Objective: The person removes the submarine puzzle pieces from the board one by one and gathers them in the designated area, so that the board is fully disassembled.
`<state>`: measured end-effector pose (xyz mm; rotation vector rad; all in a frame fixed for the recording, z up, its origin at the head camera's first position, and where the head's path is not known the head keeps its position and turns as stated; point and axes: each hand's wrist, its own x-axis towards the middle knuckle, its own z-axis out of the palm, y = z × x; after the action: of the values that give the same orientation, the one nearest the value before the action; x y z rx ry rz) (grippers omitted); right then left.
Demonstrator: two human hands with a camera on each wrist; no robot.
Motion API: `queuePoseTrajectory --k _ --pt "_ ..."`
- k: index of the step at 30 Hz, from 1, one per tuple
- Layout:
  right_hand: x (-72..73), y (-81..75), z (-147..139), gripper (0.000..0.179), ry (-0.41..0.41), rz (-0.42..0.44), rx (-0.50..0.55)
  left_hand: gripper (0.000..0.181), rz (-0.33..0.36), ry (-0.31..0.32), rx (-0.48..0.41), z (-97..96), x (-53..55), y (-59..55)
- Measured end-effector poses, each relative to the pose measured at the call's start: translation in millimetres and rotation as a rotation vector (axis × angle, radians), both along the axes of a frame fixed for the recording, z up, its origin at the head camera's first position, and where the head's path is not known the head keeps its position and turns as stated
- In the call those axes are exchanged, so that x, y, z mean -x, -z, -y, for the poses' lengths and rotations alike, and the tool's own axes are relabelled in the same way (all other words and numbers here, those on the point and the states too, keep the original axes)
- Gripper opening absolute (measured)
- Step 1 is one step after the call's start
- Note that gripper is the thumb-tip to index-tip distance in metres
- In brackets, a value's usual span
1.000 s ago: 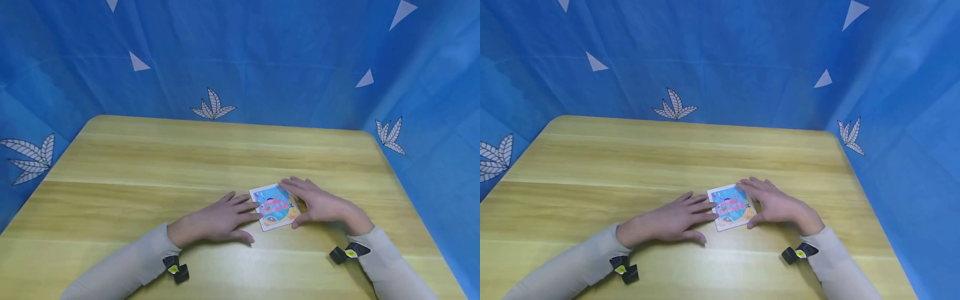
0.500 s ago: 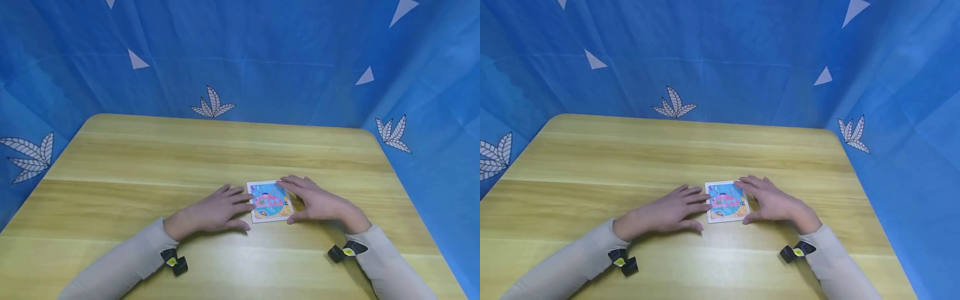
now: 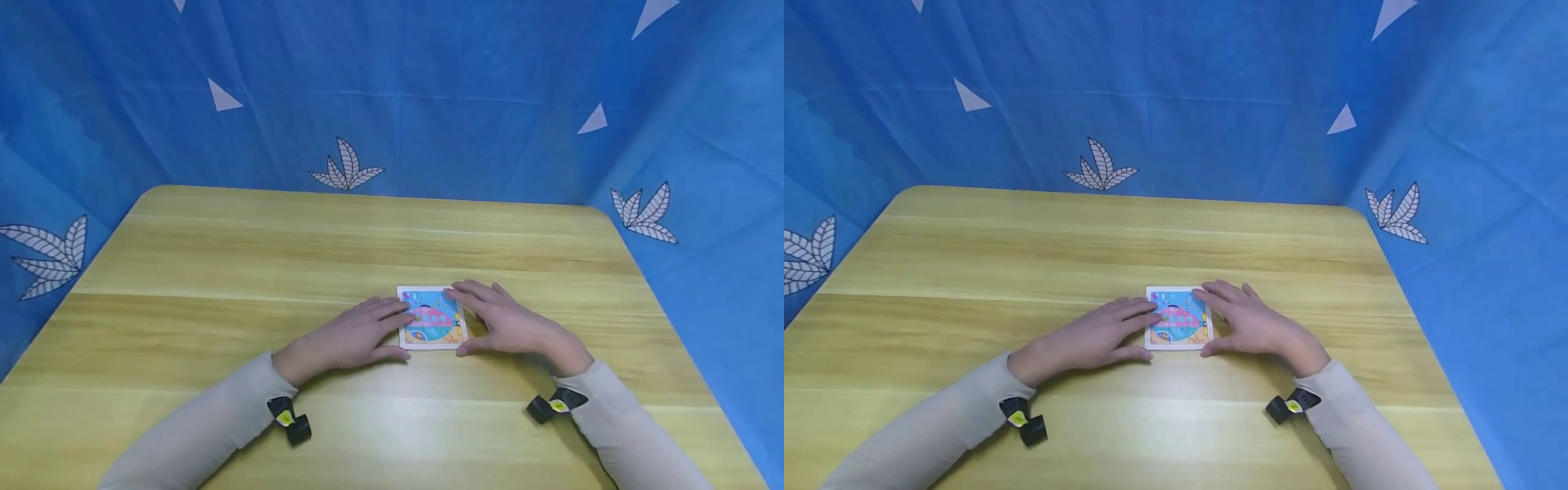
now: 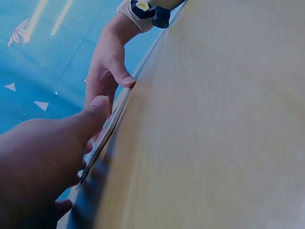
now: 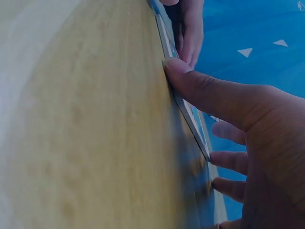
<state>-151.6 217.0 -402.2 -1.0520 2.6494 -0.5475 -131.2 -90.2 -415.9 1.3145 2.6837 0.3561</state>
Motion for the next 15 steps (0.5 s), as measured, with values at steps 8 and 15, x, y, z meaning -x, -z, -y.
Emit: queuePoseTrajectory --k 8,15 --pt "2.3 4.7 2.5 0.098 0.005 -0.021 -0.003 0.076 -0.034 -0.024 0.000 0.2 3.6 6.1" --pt "2.5 5.9 3.6 0.097 0.000 -0.034 0.017 0.076 -0.061 -0.033 -0.034 2.1 7.5 10.1"
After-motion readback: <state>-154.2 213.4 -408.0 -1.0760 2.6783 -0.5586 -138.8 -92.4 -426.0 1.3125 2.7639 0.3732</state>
